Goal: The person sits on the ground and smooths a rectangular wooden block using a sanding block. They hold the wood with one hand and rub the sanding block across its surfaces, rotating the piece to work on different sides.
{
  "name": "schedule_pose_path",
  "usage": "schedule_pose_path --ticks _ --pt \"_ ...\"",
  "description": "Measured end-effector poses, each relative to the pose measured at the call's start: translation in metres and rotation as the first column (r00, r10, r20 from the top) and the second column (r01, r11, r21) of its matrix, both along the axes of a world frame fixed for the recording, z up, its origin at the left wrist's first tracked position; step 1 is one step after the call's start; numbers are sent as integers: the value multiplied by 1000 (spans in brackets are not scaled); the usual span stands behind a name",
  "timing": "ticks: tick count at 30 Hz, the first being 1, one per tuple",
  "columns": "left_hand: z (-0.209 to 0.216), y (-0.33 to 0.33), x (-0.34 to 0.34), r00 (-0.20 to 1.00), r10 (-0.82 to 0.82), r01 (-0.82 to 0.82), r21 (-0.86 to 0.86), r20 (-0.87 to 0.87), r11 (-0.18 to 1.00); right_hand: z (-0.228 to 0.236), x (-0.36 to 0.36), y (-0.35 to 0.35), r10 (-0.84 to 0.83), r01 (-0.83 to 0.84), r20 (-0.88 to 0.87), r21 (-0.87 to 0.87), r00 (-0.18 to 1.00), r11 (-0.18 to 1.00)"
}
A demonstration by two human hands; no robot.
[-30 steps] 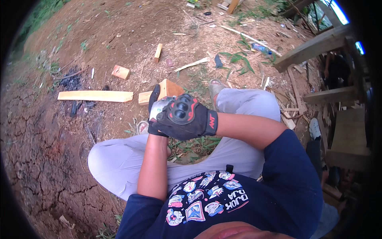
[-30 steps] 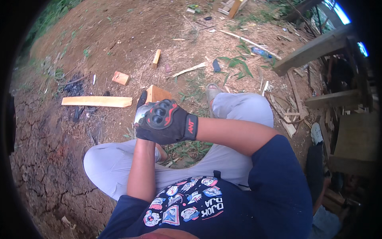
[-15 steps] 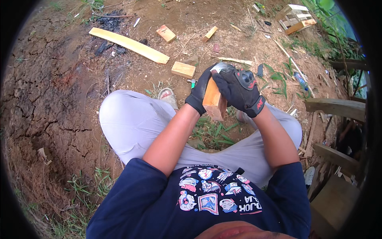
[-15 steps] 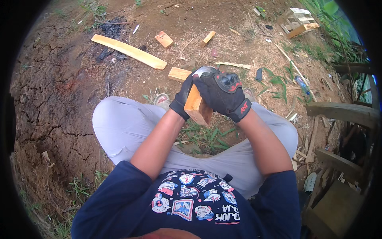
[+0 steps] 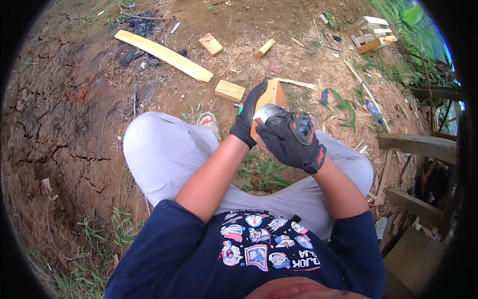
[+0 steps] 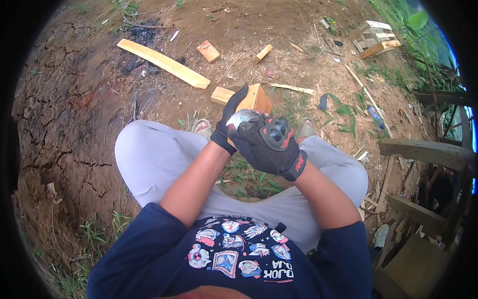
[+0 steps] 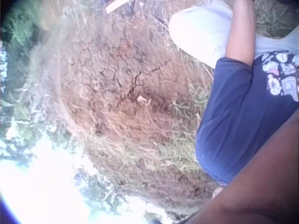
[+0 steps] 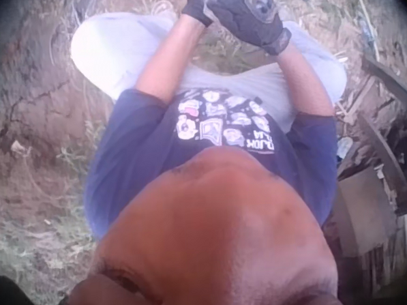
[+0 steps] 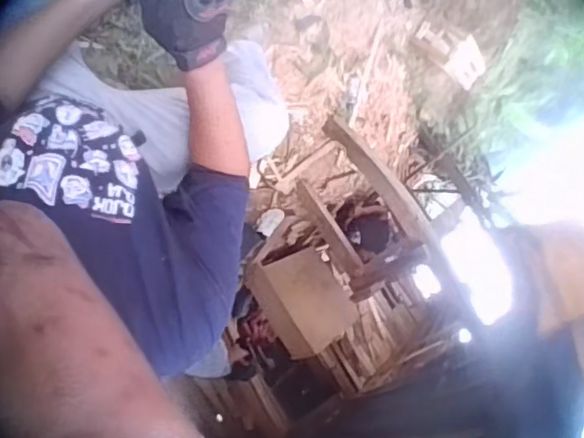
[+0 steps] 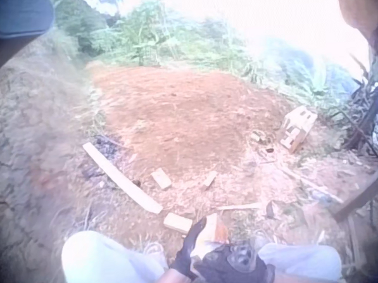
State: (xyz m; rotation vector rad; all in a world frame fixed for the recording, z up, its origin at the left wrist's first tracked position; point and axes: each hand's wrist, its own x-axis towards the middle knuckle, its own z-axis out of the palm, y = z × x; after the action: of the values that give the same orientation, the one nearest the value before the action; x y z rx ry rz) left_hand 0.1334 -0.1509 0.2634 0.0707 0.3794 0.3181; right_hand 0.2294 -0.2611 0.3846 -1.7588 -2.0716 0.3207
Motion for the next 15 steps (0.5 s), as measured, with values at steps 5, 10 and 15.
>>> schedule_pose_path --ticks 5,10,15 --pt "-8 -13 3 994 36 -33 -26 105 999 -10 6 2 -24 20 114 37 993 999" --pt "-1 -6 -1 996 46 -46 -3 81 999 -27 9 -4 49 -50 14 148 999 988" --pt "2 -19 -3 992 71 -70 -19 106 997 -5 -6 -11 16 -26 64 164 998 986"
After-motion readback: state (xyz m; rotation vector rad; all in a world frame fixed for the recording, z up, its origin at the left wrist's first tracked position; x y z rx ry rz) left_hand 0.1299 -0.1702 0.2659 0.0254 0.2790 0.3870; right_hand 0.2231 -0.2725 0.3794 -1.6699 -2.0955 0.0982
